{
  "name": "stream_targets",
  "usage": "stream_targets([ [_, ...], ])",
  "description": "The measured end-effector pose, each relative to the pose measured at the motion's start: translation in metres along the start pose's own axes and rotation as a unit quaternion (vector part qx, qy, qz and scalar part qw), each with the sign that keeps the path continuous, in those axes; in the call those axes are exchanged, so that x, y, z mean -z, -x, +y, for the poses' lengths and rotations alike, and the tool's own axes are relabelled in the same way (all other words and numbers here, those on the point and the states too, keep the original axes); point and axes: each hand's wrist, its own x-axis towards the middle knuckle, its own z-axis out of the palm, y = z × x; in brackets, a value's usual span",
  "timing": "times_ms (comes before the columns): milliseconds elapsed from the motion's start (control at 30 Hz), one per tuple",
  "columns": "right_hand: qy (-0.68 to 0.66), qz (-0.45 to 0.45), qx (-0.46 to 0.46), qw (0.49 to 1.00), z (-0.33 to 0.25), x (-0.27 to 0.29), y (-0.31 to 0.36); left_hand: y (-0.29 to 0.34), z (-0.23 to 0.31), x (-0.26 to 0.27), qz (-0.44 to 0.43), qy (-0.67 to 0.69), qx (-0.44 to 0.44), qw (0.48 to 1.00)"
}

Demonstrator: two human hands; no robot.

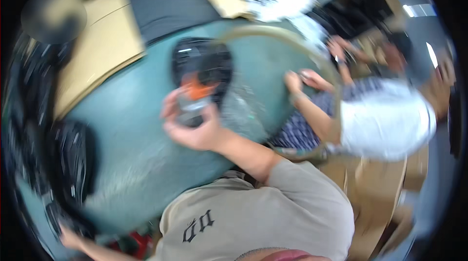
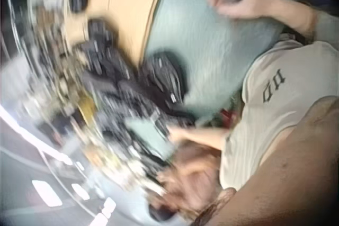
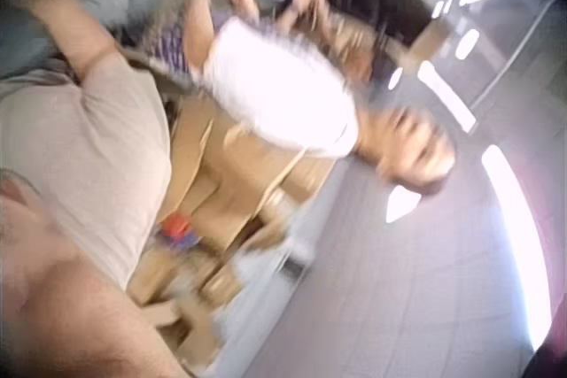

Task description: The person assembles bicycle seats by securing underside hardware using a pneumatic screwdriver and stacking the assembled seats on the workbench.

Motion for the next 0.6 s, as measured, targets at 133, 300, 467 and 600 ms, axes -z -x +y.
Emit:
stream_targets([
  [133,0.111,0.014,0.072,0.991,-0.037,0.008,0.009,-0.017,-0.004,-0.067,0.05,0.125,-0.409,0.903],
  [300,0.135,0.009,0.088,0.987,-0.036,0.016,0.01,0.111,0.053,-0.066,0.117,0.27,-0.484,0.824],
  [467,0.065,-0.039,0.041,0.996,-0.038,0.02,0.001,0.222,0.112,-0.047,-0.002,0.385,-0.509,0.77],
  [600,0.056,-0.048,0.038,0.997,-0.046,0.018,0.001,0.339,0.195,-0.102,-0.438,0.296,-0.438,0.727],
])
